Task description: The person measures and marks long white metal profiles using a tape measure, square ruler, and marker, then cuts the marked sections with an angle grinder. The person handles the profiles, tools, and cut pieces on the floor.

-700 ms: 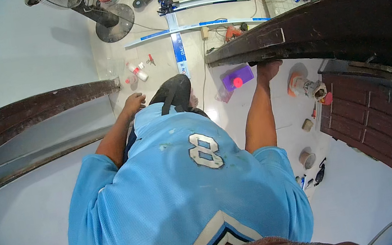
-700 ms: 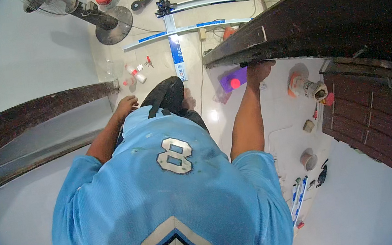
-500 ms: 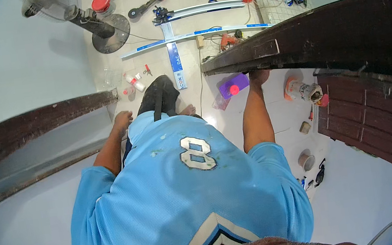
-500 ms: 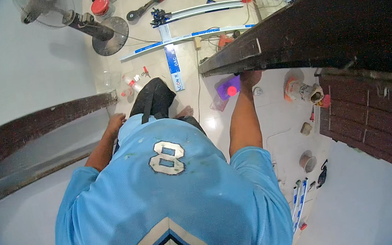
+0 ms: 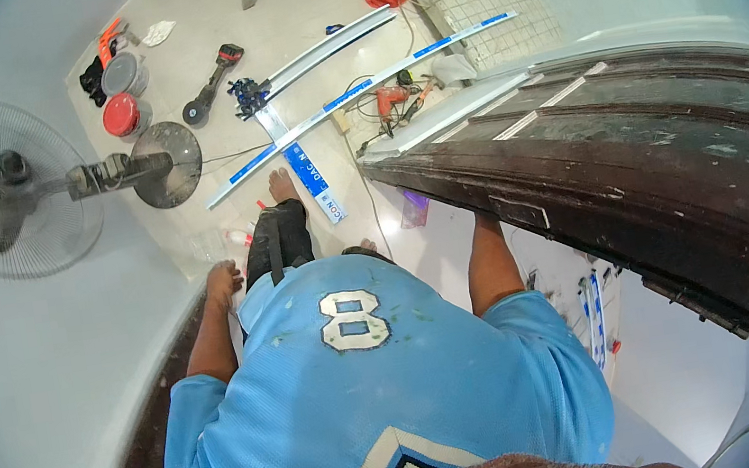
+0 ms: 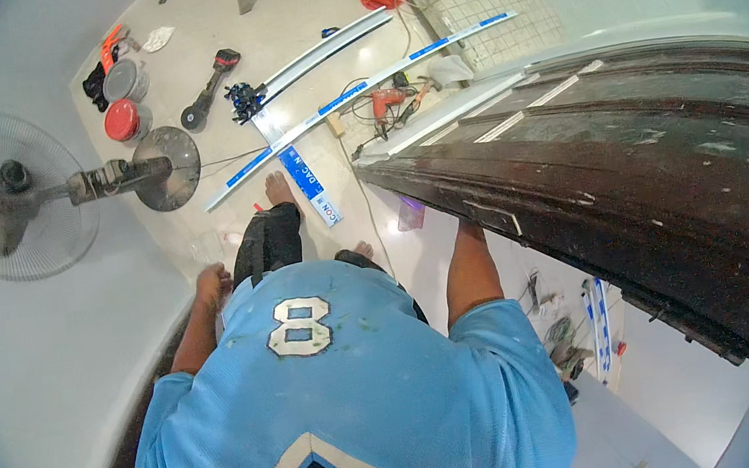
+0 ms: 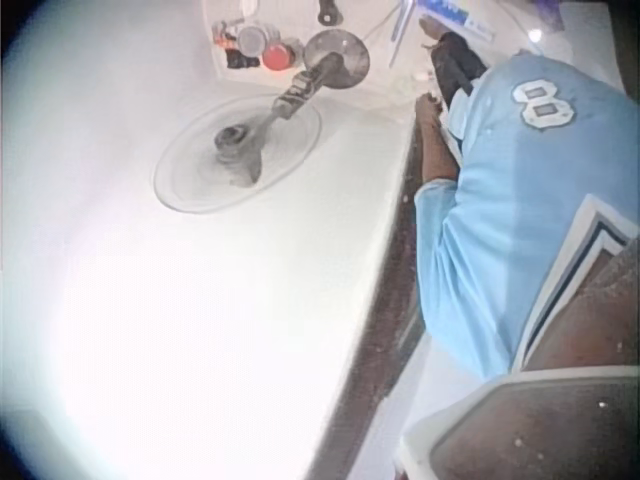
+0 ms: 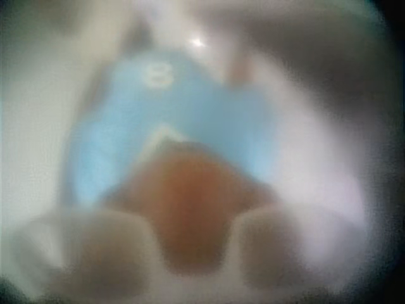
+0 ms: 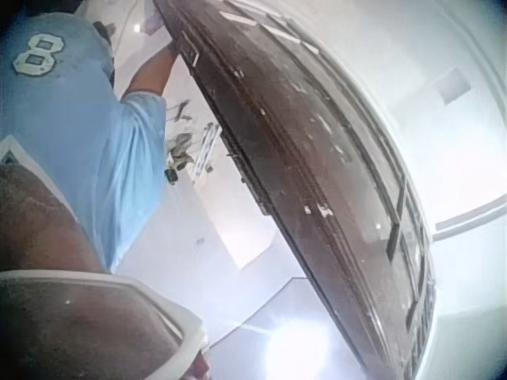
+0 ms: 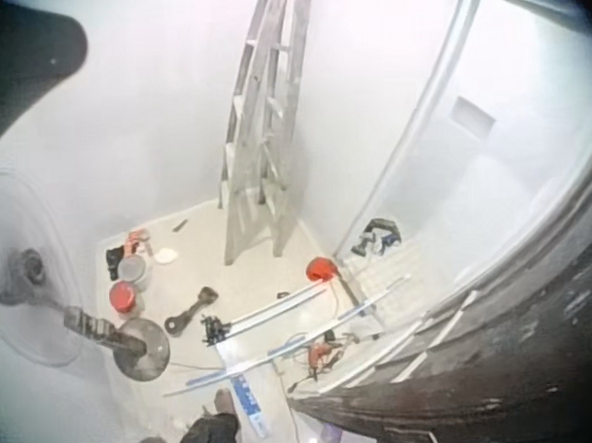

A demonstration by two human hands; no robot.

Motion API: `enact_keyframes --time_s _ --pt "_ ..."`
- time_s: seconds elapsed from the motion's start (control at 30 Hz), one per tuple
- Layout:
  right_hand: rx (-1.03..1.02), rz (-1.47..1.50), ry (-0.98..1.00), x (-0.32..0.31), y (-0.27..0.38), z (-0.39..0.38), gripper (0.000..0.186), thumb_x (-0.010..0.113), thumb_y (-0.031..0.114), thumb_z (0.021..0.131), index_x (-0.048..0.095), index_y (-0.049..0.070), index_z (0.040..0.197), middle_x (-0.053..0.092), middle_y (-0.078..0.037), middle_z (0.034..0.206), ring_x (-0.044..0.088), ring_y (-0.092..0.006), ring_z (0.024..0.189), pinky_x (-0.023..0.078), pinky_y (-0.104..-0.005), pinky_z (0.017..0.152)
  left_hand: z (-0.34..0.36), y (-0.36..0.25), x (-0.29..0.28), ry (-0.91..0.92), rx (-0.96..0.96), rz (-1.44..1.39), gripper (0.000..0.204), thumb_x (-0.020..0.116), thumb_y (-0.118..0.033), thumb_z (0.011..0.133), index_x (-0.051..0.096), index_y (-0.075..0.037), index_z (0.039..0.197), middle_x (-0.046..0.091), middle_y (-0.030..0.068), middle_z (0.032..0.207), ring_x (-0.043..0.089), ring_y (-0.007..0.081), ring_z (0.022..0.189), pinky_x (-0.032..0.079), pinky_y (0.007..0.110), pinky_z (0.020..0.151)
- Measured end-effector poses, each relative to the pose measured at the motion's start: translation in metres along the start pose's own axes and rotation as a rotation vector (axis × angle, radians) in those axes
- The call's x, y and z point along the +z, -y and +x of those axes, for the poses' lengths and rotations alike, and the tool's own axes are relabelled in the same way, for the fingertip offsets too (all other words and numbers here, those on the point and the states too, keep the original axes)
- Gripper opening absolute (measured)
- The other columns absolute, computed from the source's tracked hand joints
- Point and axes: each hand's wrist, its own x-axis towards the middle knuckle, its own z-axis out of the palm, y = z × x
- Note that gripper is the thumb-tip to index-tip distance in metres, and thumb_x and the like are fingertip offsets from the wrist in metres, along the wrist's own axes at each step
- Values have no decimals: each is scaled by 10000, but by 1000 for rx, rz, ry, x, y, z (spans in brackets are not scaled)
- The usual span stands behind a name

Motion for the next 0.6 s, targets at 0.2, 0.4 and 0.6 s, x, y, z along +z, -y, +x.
enact_keyframes --time_s 0.2,0.4,0.6 --pt "151 -38 -185 3 4 -8 507 642 447 996 586 71 1331 693 -157 1139 664 -346 956 551 -517 845 -14 -186 -4 9 295 15 373 604 -322 1022 621 -55 1282 692 117 1060 680 225 853 545 358 742" --pt "358 -30 -306 0 -6 -17 500 625 464 999 593 74 1310 708 -167 1060 683 -352 863 569 -543 771 -4 -243 -21 24 334 50 411 591 -327 1026 601 -53 1332 693 134 1094 684 243 878 549 374 770" --pt "787 -204 -236 -26 -38 -82 496 608 481 1001 600 78 1289 723 -177 981 701 -357 769 587 -569 698 21 -183 -50 -33 115 9 437 601 -350 1006 595 -55 1327 689 154 1128 695 276 903 563 408 778"
